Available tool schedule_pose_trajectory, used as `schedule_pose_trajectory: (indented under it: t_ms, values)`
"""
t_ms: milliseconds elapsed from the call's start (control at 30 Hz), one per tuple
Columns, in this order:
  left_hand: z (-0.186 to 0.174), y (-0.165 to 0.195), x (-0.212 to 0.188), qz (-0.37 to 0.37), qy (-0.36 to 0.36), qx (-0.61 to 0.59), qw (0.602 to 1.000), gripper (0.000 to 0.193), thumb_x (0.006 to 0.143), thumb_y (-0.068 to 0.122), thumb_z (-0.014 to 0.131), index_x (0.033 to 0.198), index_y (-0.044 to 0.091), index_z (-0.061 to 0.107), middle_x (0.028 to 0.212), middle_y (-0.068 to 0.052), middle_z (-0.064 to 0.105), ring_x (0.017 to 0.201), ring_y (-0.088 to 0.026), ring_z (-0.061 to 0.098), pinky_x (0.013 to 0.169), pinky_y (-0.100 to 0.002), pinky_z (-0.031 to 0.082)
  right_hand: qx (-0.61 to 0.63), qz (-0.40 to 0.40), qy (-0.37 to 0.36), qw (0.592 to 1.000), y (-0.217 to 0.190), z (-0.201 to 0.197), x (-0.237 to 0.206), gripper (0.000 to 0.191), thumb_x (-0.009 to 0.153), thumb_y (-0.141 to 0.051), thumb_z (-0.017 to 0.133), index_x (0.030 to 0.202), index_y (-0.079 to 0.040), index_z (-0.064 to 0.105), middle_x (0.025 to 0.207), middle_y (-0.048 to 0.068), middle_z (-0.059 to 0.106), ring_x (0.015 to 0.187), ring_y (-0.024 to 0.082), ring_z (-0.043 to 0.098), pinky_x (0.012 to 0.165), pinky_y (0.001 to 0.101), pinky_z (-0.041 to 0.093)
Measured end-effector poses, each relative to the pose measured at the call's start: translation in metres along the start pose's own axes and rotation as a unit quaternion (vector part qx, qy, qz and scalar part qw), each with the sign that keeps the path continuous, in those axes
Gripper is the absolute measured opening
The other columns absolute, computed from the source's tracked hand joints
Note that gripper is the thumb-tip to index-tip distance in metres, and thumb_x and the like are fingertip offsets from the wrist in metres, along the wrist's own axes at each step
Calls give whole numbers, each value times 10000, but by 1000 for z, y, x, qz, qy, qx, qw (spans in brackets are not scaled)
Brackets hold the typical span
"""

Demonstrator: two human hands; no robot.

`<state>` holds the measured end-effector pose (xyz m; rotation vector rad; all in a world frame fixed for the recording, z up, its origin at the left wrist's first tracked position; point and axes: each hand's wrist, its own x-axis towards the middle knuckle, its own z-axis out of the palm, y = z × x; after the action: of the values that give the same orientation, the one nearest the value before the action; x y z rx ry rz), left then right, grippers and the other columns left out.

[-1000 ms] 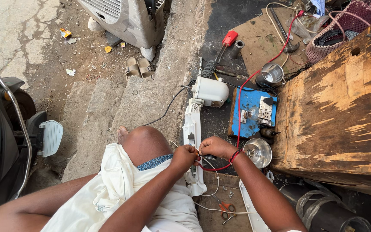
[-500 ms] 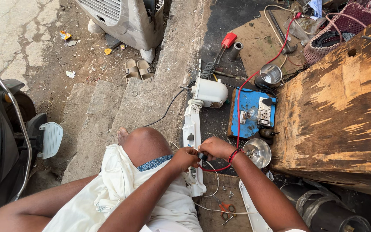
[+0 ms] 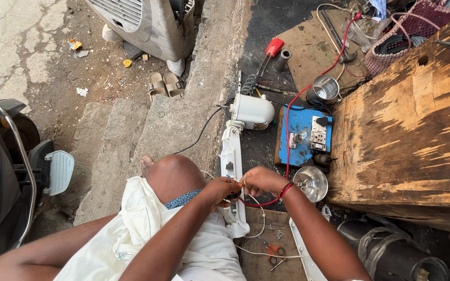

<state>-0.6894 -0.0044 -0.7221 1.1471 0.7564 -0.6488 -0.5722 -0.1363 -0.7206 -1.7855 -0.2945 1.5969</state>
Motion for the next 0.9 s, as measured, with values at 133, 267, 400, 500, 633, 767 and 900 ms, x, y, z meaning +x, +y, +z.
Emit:
schedule_pose_trajectory:
  t_ms: [133,267,400,500,633,767,900]
  values:
    - [1,-3,11,-2,25,-38,999,117,907,174,694,1017,142,673,776,54,647,640,-67,598,535,-267,484,51,-16,27,998,9,-3,0,241,923,-147,553,1027,-25,733,794,35,715,610,84,623,534,235,497]
    - [3,-2,16,-17,47,-35,998,219,893,111,628,1076,189,718,775,41,630,627,-83,565,533,-291,496,106,-90,84,987,21,3,0,240,949,-217,567,1021,-38,710,826,19,706,639,78,619,529,230,484]
    - [4,-4,17,-13,50,-15,999,273,894,109,612,1119,203,735,783,39,637,649,-96,574,525,-288,499,130,-63,135,980,34,14,-2,203,937,-250,609,979,-71,698,856,5,721,669,60,618,500,219,426]
    - [6,-6,19,2,66,-2,998,289,918,126,598,1158,209,735,776,40,645,644,-92,581,524,-275,495,153,-56,146,976,40,22,-4,204,928,-274,635,965,-82,694,872,7,738,675,56,620,495,217,409]
    - [8,-9,19,45,76,21,996,371,911,81,554,1196,202,759,700,-11,603,558,-119,523,471,-300,448,181,-51,152,970,45,30,-5,232,924,-313,660,965,-89,705,877,2,746,678,51,617,508,211,396]
    - [8,-9,15,46,71,29,996,403,899,60,553,1217,195,760,717,-2,646,552,-109,545,478,-294,472,240,-43,147,958,44,38,-5,248,930,-336,660,982,-100,716,866,-22,731,694,45,635,548,208,445]
    - [7,-4,7,49,71,49,995,379,893,83,552,1199,177,754,759,-13,673,578,-116,565,494,-301,497,264,-51,155,951,41,43,-5,228,925,-317,673,977,-98,711,838,-25,718,678,51,630,539,213,444]
